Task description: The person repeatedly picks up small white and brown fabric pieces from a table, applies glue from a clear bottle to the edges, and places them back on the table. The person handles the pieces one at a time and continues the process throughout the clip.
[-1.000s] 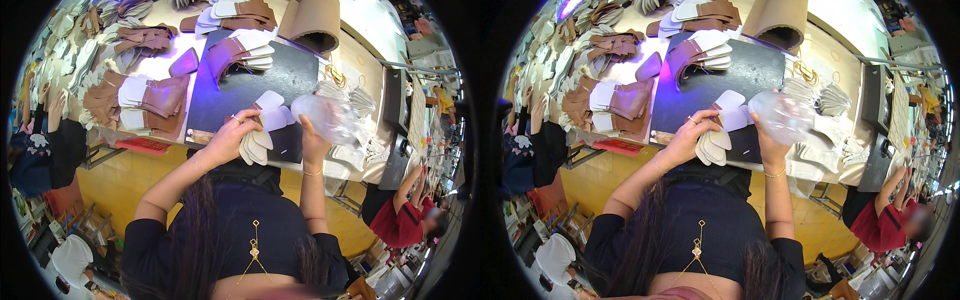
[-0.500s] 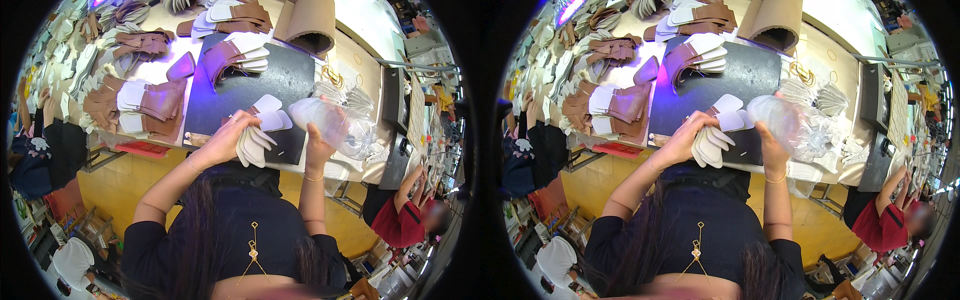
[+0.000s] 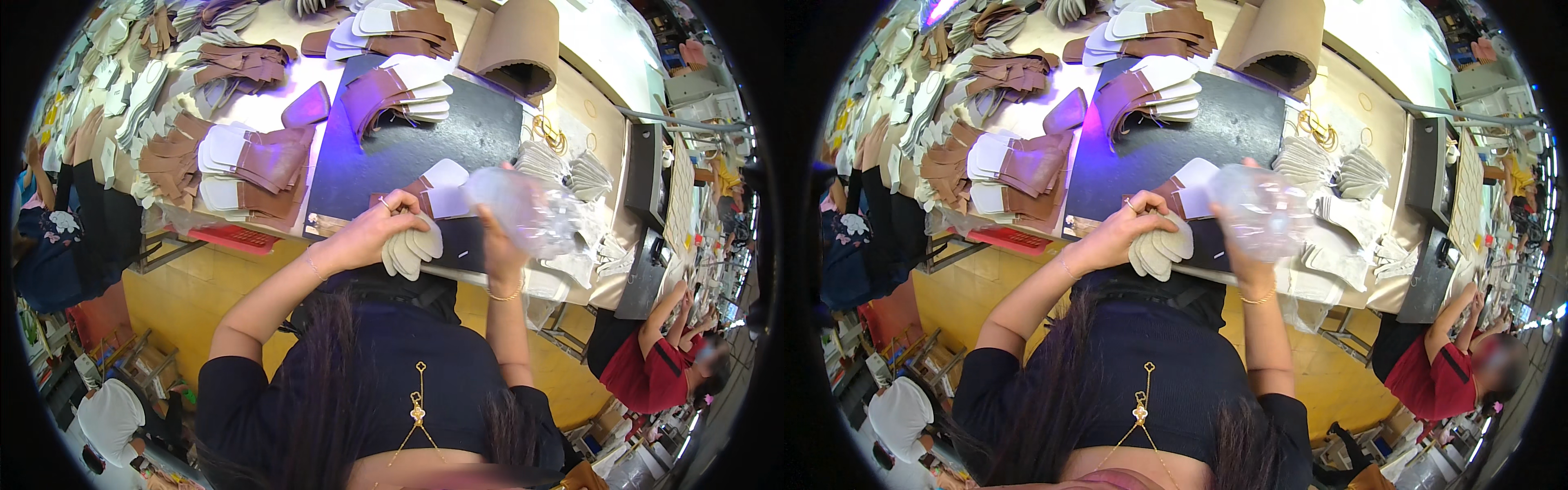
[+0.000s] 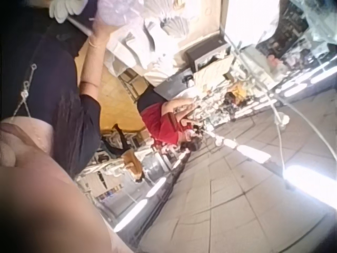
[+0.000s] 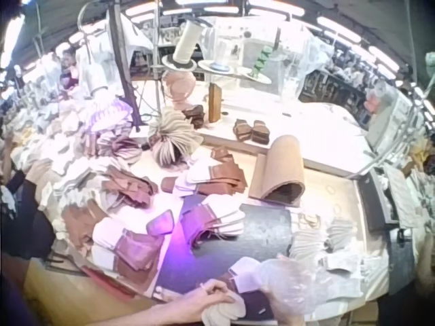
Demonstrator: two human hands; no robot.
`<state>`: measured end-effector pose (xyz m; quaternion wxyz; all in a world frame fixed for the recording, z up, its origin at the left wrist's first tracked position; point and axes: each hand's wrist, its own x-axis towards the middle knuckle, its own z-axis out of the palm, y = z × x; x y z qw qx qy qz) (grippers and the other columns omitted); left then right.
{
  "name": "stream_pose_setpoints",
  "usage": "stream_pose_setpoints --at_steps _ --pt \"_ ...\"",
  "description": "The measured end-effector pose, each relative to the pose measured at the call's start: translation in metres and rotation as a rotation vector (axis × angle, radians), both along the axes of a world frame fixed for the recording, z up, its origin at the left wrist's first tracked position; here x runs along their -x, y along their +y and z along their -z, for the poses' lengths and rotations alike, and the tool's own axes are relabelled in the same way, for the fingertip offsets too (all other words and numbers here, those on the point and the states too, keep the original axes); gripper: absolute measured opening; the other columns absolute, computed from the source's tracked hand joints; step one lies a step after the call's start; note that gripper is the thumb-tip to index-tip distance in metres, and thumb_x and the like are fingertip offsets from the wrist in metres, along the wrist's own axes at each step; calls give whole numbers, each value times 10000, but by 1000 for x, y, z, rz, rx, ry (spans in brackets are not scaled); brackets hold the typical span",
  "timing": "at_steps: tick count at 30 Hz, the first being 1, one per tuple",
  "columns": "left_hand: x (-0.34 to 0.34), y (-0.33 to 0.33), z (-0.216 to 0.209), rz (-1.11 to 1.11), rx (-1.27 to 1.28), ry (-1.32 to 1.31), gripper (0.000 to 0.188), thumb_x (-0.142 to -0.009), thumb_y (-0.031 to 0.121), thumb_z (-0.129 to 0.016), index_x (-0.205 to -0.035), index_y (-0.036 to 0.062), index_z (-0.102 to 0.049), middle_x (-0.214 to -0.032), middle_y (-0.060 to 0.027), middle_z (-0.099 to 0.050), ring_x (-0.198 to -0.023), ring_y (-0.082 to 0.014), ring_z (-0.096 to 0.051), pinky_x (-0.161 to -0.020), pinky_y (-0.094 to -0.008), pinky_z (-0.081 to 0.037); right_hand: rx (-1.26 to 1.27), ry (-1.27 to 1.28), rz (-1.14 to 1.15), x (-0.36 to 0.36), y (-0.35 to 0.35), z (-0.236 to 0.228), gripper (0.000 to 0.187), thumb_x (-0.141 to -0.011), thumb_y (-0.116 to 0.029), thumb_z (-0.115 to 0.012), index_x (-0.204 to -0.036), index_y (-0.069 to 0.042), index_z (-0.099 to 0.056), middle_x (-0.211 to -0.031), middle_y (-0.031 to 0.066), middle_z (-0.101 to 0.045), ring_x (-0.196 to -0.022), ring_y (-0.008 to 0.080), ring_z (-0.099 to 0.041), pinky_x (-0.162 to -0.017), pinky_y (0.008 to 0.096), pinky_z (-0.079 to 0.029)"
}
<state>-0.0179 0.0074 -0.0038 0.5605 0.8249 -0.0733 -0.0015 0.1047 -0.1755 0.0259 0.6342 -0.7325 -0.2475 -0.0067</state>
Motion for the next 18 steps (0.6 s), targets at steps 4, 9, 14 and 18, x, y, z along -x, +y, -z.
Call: stream_pose_setpoints --at_steps 4,9,14,18 --pt "-2 1 -3 -12 30 30 388 -766 90 -737 -1138 102 -626 -1262 -121 -458 -1121 -318 -544 -991 -389 -456 224 -300 -102 3 15 8 488 -764 -119 -811 -1186 14 -605 -1126 131 -688 -938 223 -688 -791 315 -549" --pt "-8 -7 -8 -133 -15 57 382 -758 178 -771 -1109 114 -635 -1437 -152 -416 -1162 -331 -547 -1019 -395 -412 306 -155 117 -21 -23 -3 586 -810 -131 -805 -1290 19 -504 -1223 156 -599 -1128 256 -592 -981 378 -484" --pt "-13 -14 -11 -150 -74 95 407 -759 167 -766 -1134 116 -615 -1349 -157 -483 -1166 -352 -536 -1011 -388 -413 -115 -48 58 -26 -21 3 616 -832 -72 -766 -1346 9 -435 -1280 188 -560 -1212 297 -548 -1024 410 -461" --pt "-12 -14 -10 -210 77 124 421 -763 155 -759 -1154 111 -610 -1218 -145 -517 -1138 -339 -534 -984 -397 -423 24 -103 -98 -15 6 17 617 -779 -130 -821 -1289 0 -499 -1242 178 -613 -1216 276 -562 -974 378 -489"
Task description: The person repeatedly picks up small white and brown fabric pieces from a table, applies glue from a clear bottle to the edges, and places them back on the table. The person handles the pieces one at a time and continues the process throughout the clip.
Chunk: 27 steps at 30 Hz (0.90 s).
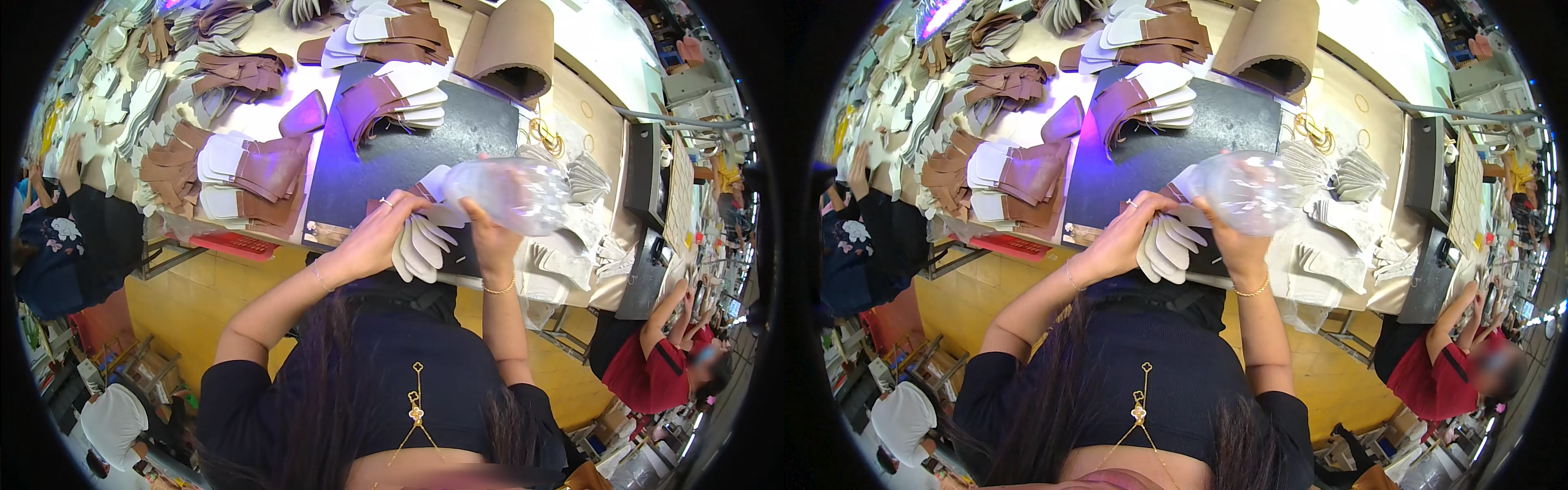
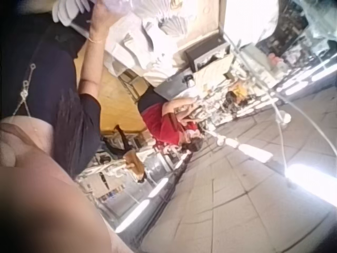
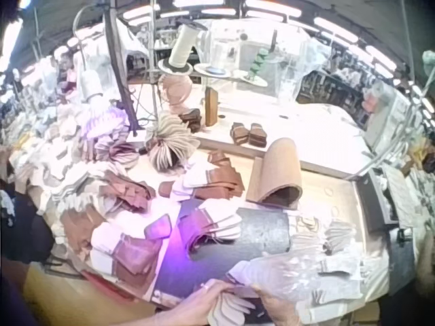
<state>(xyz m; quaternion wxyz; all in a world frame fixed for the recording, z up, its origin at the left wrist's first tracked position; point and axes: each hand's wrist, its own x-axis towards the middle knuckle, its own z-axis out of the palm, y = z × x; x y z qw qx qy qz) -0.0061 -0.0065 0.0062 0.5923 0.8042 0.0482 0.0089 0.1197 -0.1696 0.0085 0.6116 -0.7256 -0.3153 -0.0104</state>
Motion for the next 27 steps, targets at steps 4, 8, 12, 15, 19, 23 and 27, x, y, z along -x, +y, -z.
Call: stream_pose_setpoints --at_steps 4,8,12,15,19,23,27 --pt "3 2 4 45 -51 -12 458 -754 124 -754 -1185 101 -602 -1168 -133 -498 -1118 -332 -533 -962 -394 -436 271 -297 -84 -7 5 -1 633 -708 -207 -880 -1220 4 -574 -1119 154 -688 -1105 255 -639 -867 345 -527" --pt "5 2 7 114 -142 -84 493 -736 119 -766 -1199 96 -601 -1192 -125 -480 -1120 -332 -529 -973 -390 -432 315 -193 200 -31 -2 -8 614 -695 -197 -889 -1186 20 -590 -1066 157 -672 -961 265 -664 -815 335 -538" --pt "5 1 8 96 -161 -137 450 -766 85 -733 -1194 92 -594 -1201 -130 -474 -1113 -335 -548 -961 -411 -440 138 31 33 -20 6 -3 635 -794 -112 -807 -1311 15 -461 -1298 184 -597 -1087 282 -617 -905 373 -514" --pt "4 0 6 48 -211 -106 458 -763 114 -751 -1193 101 -592 -1270 -144 -456 -1123 -346 -555 -983 -424 -430 312 -326 -198 -13 18 4 693 -740 -164 -858 -1309 -5 -496 -1243 163 -631 -1029 256 -625 -920 380 -486" --pt "1 0 4 22 -177 -24 490 -748 150 -770 -1201 117 -586 -1489 -222 -328 -1157 -409 -551 -1015 -444 -428 369 -184 102 -34 11 -4 684 -735 -148 -860 -1303 4 -509 -1133 132 -650 -1025 237 -622 -916 355 -494" --pt "-5 -1 1 32 -176 45 506 -735 180 -789 -1195 129 -582 -1529 -241 -289 -1242 -437 -501 -1010 -463 -438 94 122 151 -30 -13 -16 675 -795 -137 -817 -1352 -25 -453 -1274 175 -586 -1132 234 -586 -972 352 -490" --pt "-6 -1 0 51 -196 73 519 -725 194 -802 -1193 136 -584 -1544 -232 -276 -1263 -434 -486 -1012 -466 -438 114 55 -76 7 -21 -7 645 -783 -158 -828 -1304 0 -481 -1262 174 -607 -1130 233 -600 -951 349 -497"
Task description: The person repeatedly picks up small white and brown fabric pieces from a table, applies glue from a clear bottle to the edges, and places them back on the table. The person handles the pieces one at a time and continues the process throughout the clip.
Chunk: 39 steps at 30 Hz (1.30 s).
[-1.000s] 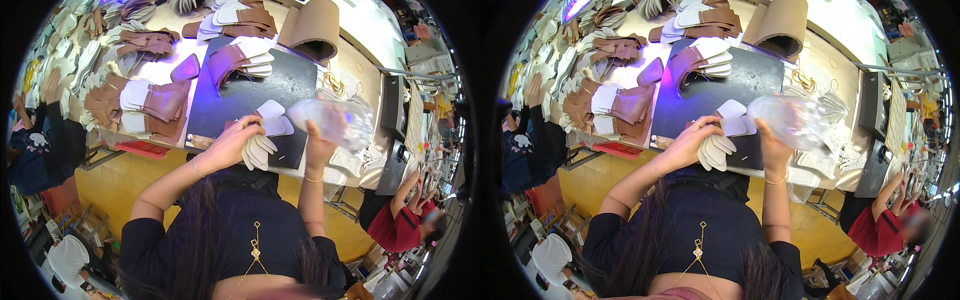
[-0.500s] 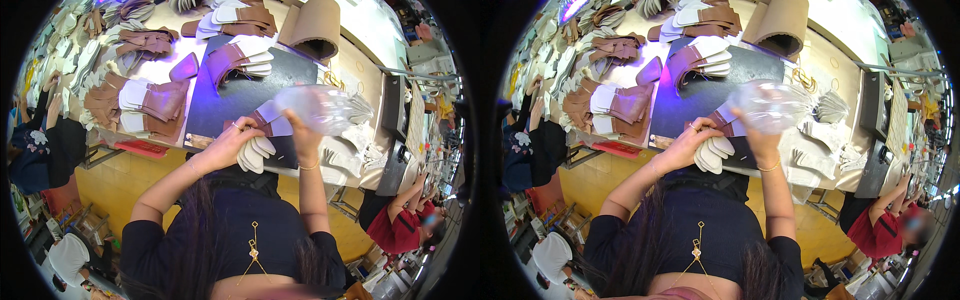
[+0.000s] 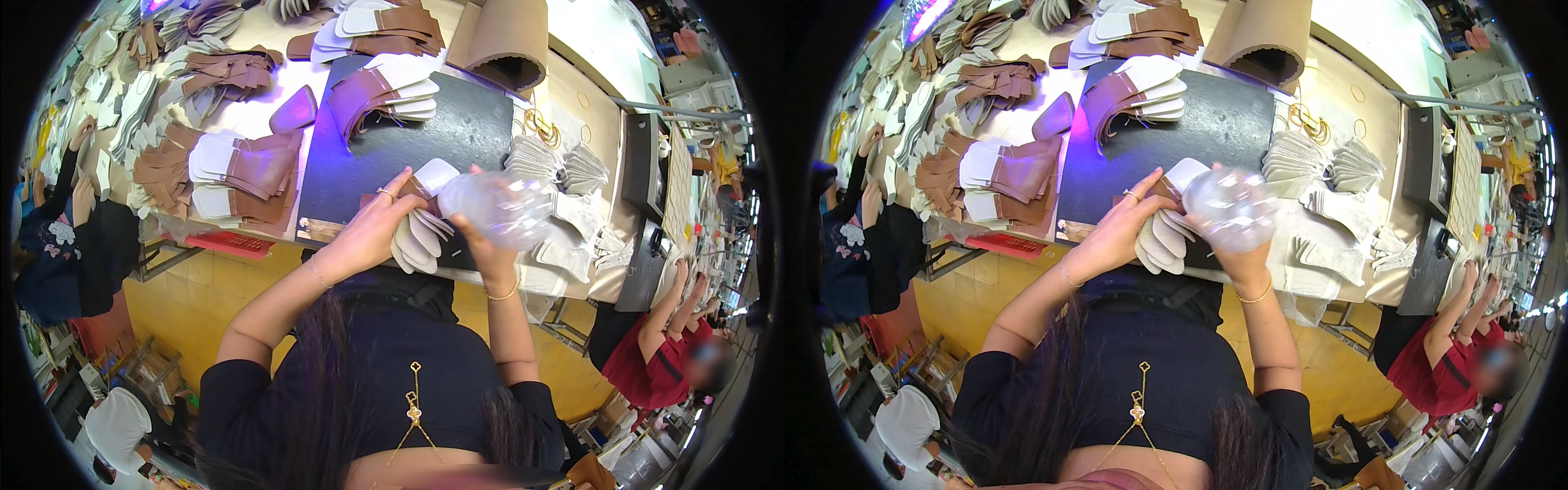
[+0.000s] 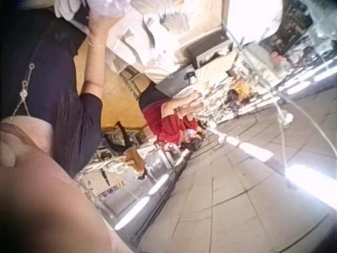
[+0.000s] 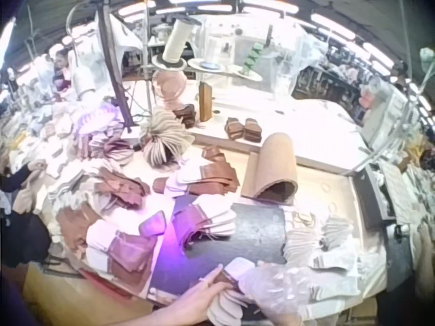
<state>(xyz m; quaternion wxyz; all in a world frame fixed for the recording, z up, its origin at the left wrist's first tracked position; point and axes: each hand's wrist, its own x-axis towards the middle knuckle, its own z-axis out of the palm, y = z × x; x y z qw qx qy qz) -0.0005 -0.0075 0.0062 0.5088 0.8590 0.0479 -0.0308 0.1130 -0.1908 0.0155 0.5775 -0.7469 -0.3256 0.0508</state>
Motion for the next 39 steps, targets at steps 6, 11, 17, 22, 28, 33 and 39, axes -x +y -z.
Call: stream_pose_setpoints --at_steps 6,11,17,22,28,33,39 --pt "0 0 -4 7 8 -5 559 -715 180 -811 -1215 143 -565 -1520 -203 -318 -1279 -414 -477 -1033 -447 -420 117 -101 362 -8 -17 -5 603 -750 -141 -854 -1248 7 -547 -1239 154 -632 -1123 230 -612 -924 332 -508" --pt "0 -1 -8 20 19 24 581 -701 163 -820 -1218 140 -555 -1479 -180 -342 -1261 -410 -485 -1030 -438 -412 -168 15 20 10 -12 -3 617 -763 -132 -839 -1274 -7 -517 -1282 168 -603 -1140 218 -594 -952 343 -498" --pt "-3 2 -7 34 34 -3 647 -713 127 -803 -1285 123 -501 -1407 -188 -382 -1235 -400 -485 -1023 -433 -409 73 -120 396 -6 -31 1 618 -742 -173 -867 -1237 37 -562 -1216 150 -642 -1077 230 -616 -926 350 -501" --pt "-8 8 -2 19 90 137 883 -740 99 -767 -1487 39 -301 -1319 -197 -418 -1228 -389 -458 -1044 -399 -390 -174 -22 266 -18 -34 -4 663 -849 -63 -750 -1384 11 -365 -1359 233 -501 -1269 323 -510 -1046 445 -452" --pt "-13 4 9 -43 -5 -9 880 -775 100 -743 -1502 1 -257 -1201 -202 -460 -1068 -342 -523 -966 -369 -431 -263 11 304 -13 -20 -21 695 -852 -133 -764 -1393 -19 -343 -1354 222 -495 -1292 347 -489 -1060 456 -438" --pt "-17 4 11 -106 86 82 669 -793 74 -718 -1395 14 -431 -1127 -152 -482 -839 -235 -524 -841 -320 -457 -275 -29 279 -15 -26 -26 672 -849 -143 -768 -1374 -30 -365 -1338 198 -494 -1293 359 -492 -1058 465 -439" --pt "-11 7 7 -91 220 64 313 -768 59 -733 -1029 38 -562 -1080 -111 -526 -869 -197 -537 -815 -293 -454 -356 90 248 -11 -20 -17 704 -811 -88 -793 -1374 -34 -374 -1352 209 -505 -1281 324 -503 -1040 442 -458"
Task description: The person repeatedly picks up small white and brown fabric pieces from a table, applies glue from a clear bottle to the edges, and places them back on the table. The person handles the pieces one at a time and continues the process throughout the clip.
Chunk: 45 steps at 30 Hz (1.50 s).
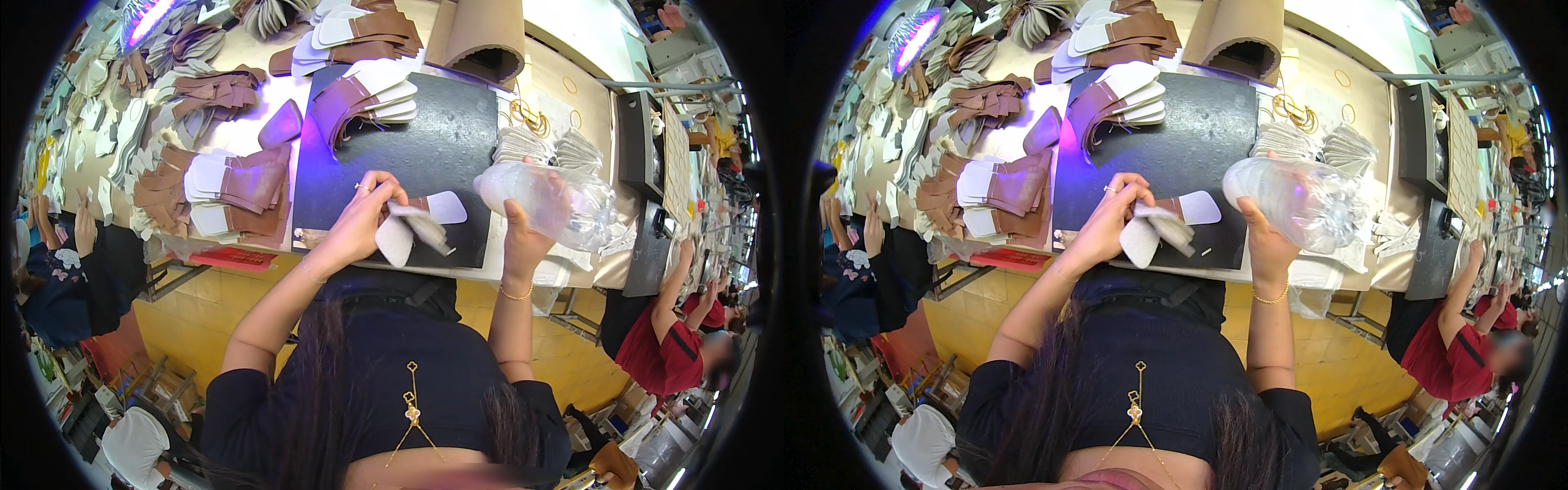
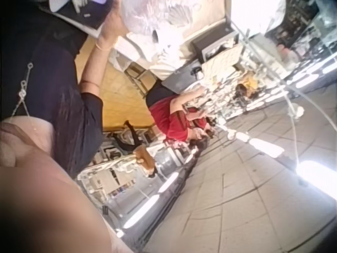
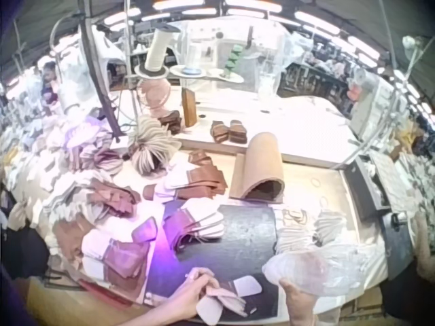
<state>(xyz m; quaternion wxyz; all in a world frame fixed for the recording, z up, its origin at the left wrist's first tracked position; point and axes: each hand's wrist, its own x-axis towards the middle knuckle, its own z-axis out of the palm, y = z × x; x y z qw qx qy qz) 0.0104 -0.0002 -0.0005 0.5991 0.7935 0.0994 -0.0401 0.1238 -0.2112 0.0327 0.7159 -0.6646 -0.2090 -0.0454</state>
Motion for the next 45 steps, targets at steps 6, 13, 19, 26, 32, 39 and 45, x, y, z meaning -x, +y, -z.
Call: stream_pose_setpoints --at_steps 6,13,19,26,32,39,45 --pt "7 2 2 61 -31 -226 276 -766 46 -693 -985 57 -524 -978 -109 -557 -920 -334 -556 -796 -373 -440 223 -139 -195 22 27 16 702 -731 -134 -866 -1308 -17 -483 -1223 179 -632 -1150 272 -605 -957 356 -498" --pt "5 0 -4 61 -22 -99 379 -790 43 -671 -1151 52 -555 -1046 -157 -563 -1006 -375 -573 -845 -417 -459 477 -143 126 0 -14 15 614 -778 -133 -824 -1285 18 -513 -1185 148 -622 -1113 269 -601 -956 372 -485" --pt "-22 -7 -15 158 -477 93 347 -780 112 -669 -1110 23 -609 -1057 -184 -600 -1038 -384 -595 -863 -462 -500 133 -117 162 -3 -23 -1 631 -879 -257 -742 -1356 -3 -414 -1269 197 -564 -1223 315 -532 -1030 440 -455" --pt "-23 -10 -20 220 -508 58 245 -719 111 -706 -943 20 -668 -932 -180 -663 -913 -365 -657 -773 -453 -513 243 -160 285 -10 -38 -7 728 -873 -458 -705 -1354 6 -418 -1267 208 -569 -1196 317 -559 -1018 446 -468" --pt "-3 21 -9 124 -9 185 491 -647 259 -864 -995 -10 -646 -859 -142 -701 -846 -307 -669 -740 -405 -496 314 -126 340 -14 -44 -4 826 -830 -603 -676 -1339 -20 -389 -1250 268 -580 -1176 376 -576 -994 471 -482" --pt "70 66 -29 -432 795 276 367 -792 138 -789 -1089 22 -606 -733 18 -570 -506 -58 -492 -412 -195 -358 170 35 164 -18 -22 -3 863 -802 -615 -702 -1329 3 -410 -1237 268 -583 -1152 348 -584 -976 461 -496" --pt "107 94 -44 -832 864 -16 377 -892 121 -677 -1215 -8 -531 -904 -86 -644 -670 -179 -669 -548 -246 -554 141 108 -261 -25 6 -7 851 -800 -393 -809 -1402 28 -379 -1274 203 -524 -1150 362 -588 -981 454 -488"
